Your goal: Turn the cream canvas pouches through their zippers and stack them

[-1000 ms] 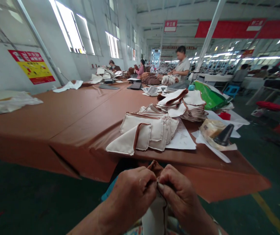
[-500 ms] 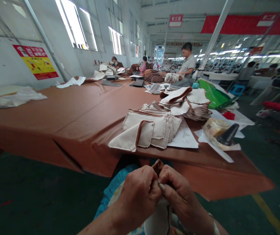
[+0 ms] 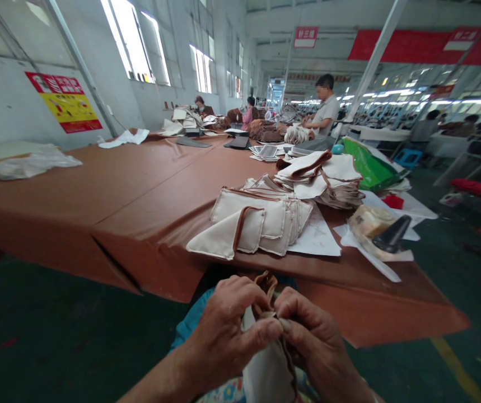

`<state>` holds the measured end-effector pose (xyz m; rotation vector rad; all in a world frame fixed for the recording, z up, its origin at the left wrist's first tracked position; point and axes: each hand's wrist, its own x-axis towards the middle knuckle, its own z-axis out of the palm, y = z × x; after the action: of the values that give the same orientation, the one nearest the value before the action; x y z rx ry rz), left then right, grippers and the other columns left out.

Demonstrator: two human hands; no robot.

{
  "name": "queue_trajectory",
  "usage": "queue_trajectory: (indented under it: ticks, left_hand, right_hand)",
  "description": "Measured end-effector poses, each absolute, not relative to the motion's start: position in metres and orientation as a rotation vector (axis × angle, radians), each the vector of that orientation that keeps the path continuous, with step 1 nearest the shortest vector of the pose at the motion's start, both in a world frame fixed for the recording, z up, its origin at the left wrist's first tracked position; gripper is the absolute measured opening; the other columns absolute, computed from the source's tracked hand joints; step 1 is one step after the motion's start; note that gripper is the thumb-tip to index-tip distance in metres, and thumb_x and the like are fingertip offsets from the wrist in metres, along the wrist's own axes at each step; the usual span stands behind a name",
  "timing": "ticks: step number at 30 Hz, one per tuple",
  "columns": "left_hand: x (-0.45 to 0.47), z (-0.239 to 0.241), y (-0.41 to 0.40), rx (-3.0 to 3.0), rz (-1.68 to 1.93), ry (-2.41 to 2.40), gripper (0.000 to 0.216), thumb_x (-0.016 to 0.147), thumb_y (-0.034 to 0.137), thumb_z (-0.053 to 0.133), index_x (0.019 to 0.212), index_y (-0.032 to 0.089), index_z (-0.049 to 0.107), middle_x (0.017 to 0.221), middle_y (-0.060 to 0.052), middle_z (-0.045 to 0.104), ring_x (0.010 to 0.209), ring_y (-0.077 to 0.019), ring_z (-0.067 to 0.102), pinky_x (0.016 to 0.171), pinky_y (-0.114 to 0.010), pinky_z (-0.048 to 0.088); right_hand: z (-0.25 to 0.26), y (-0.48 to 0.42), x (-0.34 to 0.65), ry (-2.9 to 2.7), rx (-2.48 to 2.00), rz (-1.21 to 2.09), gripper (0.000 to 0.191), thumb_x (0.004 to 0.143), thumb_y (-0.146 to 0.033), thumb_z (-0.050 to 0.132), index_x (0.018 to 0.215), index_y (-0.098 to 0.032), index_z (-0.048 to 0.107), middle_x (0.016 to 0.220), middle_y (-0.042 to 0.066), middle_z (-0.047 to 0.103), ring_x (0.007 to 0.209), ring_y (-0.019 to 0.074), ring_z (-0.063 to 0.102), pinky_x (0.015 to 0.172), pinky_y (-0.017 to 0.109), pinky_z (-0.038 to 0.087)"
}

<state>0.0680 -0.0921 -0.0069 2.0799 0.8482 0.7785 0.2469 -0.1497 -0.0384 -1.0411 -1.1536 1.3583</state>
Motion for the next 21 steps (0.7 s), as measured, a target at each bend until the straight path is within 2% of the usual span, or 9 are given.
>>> queue_trajectory:
  ticks: [2, 5, 9, 11, 13, 15, 17, 19, 21]
  left_hand:
    - [0.071, -0.002, -0.091, 2.093, 0.769, 0.804, 0.015, 0.086, 0.032, 0.065, 0.078, 0.019, 0.064, 0.082, -0.001, 0.059, 0.085, -0.0176, 0.052, 0.081, -0.028, 0.037]
    - [0.074, 0.004, -0.089, 1.942, 0.667, 0.797, 0.014, 0.087, 0.022, 0.058, 0.075, 0.017, 0.063, 0.074, 0.001, 0.057, 0.074, -0.014, 0.05, 0.07, -0.024, 0.037]
    - [0.076, -0.001, -0.088, 1.653, 0.571, 0.858, 0.014, 0.082, 0.023, 0.055, 0.072, 0.015, 0.06, 0.067, 0.002, 0.052, 0.063, -0.0123, 0.044, 0.058, -0.023, 0.033]
    - [0.076, -0.007, -0.086, 1.557, 0.615, 0.868, 0.014, 0.079, 0.025, 0.055, 0.07, 0.015, 0.058, 0.066, 0.001, 0.051, 0.062, -0.0123, 0.042, 0.056, -0.023, 0.032]
    - [0.075, -0.011, -0.084, 1.529, 0.635, 0.847, 0.014, 0.078, 0.026, 0.054, 0.071, 0.015, 0.058, 0.067, 0.0, 0.052, 0.062, -0.0124, 0.042, 0.055, -0.023, 0.031]
    - [0.073, -0.008, -0.079, 1.558, 0.597, 0.799, 0.014, 0.079, 0.026, 0.054, 0.073, 0.015, 0.058, 0.068, 0.0, 0.053, 0.061, -0.0125, 0.044, 0.055, -0.023, 0.032]
    - [0.07, 0.001, -0.074, 1.612, 0.546, 0.738, 0.013, 0.08, 0.025, 0.053, 0.074, 0.015, 0.058, 0.068, 0.0, 0.053, 0.061, -0.012, 0.044, 0.055, -0.022, 0.032]
    - [0.068, 0.014, -0.069, 1.685, 0.522, 0.705, 0.011, 0.081, 0.022, 0.052, 0.074, 0.015, 0.057, 0.067, 0.001, 0.051, 0.059, -0.0106, 0.041, 0.053, -0.02, 0.031]
    - [0.065, 0.027, -0.063, 1.78, 0.53, 0.703, 0.01, 0.08, 0.017, 0.05, 0.072, 0.014, 0.056, 0.065, 0.003, 0.047, 0.058, -0.0094, 0.038, 0.051, -0.019, 0.03]
  right_hand:
    - [-0.034, -0.15, 0.247, -1.187, -1.063, 1.326, 0.027, 0.088, -0.043, 0.063, 0.076, -0.02, 0.055, 0.079, 0.0, 0.046, 0.063, 0.0123, 0.04, 0.053, 0.023, 0.035]
    - [-0.034, -0.151, 0.245, -1.158, -1.043, 1.335, 0.026, 0.088, -0.042, 0.062, 0.076, -0.02, 0.054, 0.077, -0.001, 0.044, 0.062, 0.0116, 0.039, 0.052, 0.022, 0.033]
    - [-0.043, -0.15, 0.239, -1.063, -0.986, 1.383, 0.021, 0.088, -0.037, 0.06, 0.077, -0.021, 0.053, 0.071, -0.003, 0.042, 0.058, 0.0112, 0.037, 0.052, 0.023, 0.031]
    - [-0.045, -0.148, 0.239, -1.109, -0.993, 1.296, 0.019, 0.089, -0.033, 0.058, 0.076, -0.021, 0.053, 0.072, -0.003, 0.044, 0.062, 0.0126, 0.041, 0.056, 0.024, 0.036]
    - [-0.042, -0.143, 0.245, -1.228, -1.035, 1.092, 0.015, 0.091, -0.03, 0.055, 0.08, -0.021, 0.057, 0.081, 0.0, 0.05, 0.075, 0.016, 0.049, 0.068, 0.027, 0.042]
    - [-0.035, -0.136, 0.254, -1.338, -1.049, 0.903, 0.01, 0.092, -0.028, 0.053, 0.095, -0.022, 0.061, 0.102, 0.004, 0.054, 0.098, 0.0206, 0.052, 0.086, 0.03, 0.043]
    - [-0.026, -0.128, 0.261, -1.442, -1.021, 0.91, 0.022, 0.092, -0.028, 0.055, 0.113, -0.024, 0.057, 0.12, 0.007, 0.053, 0.114, 0.0238, 0.049, 0.098, 0.034, 0.04]
    - [-0.018, -0.12, 0.263, -1.548, -0.974, 1.039, 0.028, 0.091, -0.03, 0.057, 0.118, -0.024, 0.054, 0.12, 0.007, 0.056, 0.112, 0.0244, 0.051, 0.097, 0.035, 0.041]
    - [-0.015, -0.114, 0.26, -1.629, -0.929, 1.132, 0.021, 0.093, -0.032, 0.054, 0.112, -0.022, 0.055, 0.105, 0.006, 0.059, 0.096, 0.0211, 0.055, 0.087, 0.033, 0.045]
